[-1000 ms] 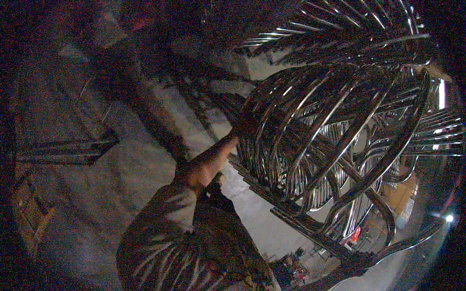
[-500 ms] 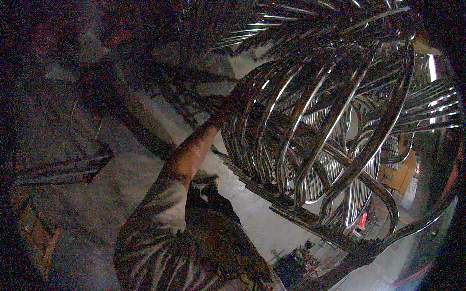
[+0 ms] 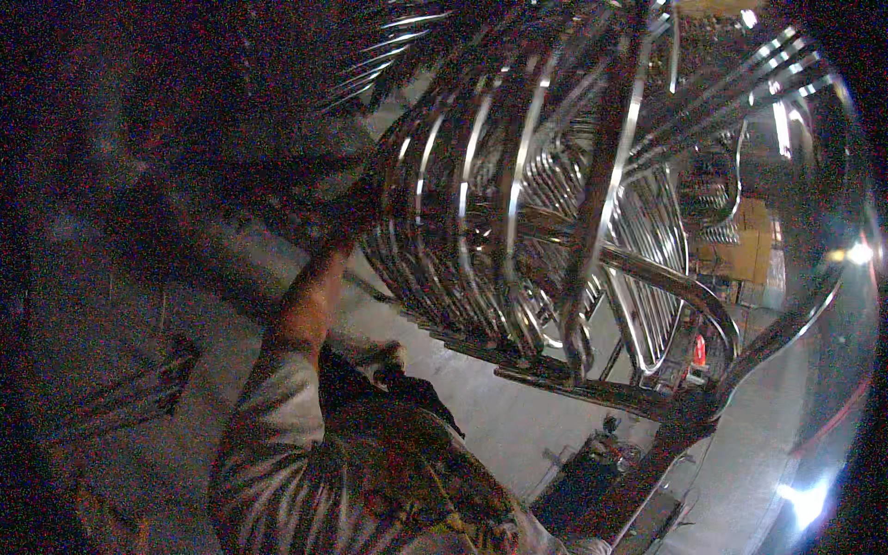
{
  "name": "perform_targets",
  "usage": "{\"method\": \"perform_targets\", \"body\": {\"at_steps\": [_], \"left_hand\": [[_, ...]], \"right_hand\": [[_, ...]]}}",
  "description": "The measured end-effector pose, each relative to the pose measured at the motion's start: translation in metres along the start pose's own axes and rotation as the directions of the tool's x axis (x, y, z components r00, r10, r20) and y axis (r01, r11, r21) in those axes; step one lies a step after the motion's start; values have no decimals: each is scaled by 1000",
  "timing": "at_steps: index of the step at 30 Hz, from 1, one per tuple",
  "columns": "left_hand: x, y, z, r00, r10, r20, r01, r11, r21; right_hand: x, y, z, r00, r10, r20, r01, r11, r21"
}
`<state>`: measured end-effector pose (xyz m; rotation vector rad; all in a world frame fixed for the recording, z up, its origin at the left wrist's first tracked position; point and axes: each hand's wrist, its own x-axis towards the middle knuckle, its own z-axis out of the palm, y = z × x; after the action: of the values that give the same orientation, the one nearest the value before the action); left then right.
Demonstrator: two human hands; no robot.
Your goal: The person assembles a metal chair by inserting multiple metal rods into the seat frame one by one. After completing the assembly, the person lifts the chair and stacks it on top of other finished chairs.
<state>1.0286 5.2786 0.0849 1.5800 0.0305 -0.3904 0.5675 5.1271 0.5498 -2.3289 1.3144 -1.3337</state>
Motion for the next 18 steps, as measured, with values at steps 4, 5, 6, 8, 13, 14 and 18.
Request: {"method": "perform_targets", "body": {"at_steps": [4,5,6,8,13,14,18], "left_hand": [[-3,7,-4,1000,15,-17,-15,1000,13],[-5,11,-7,999,16,-28,-16,1000,16],[-9,17,-9,999,15,-51,-14,1000,21],[-25,36,-15,992,23,-120,-19,999,34],[-133,135,-24,924,226,-307,-272,955,-116],[-168,159,-26,927,304,-218,-345,922,-178],[-298,265,-26,478,671,566,-551,731,-402]], "right_hand": [[-12,4,-7,978,202,52,-208,932,297],[-15,2,-3,965,255,62,-254,847,468],[-15,-1,5,950,305,63,-289,788,544],[-23,-17,17,982,174,76,-190,893,408],[-20,-84,35,966,-134,222,159,983,-98],[-19,-92,35,956,-140,260,140,990,19],[-14,-94,38,885,-323,335,124,858,498]]}}
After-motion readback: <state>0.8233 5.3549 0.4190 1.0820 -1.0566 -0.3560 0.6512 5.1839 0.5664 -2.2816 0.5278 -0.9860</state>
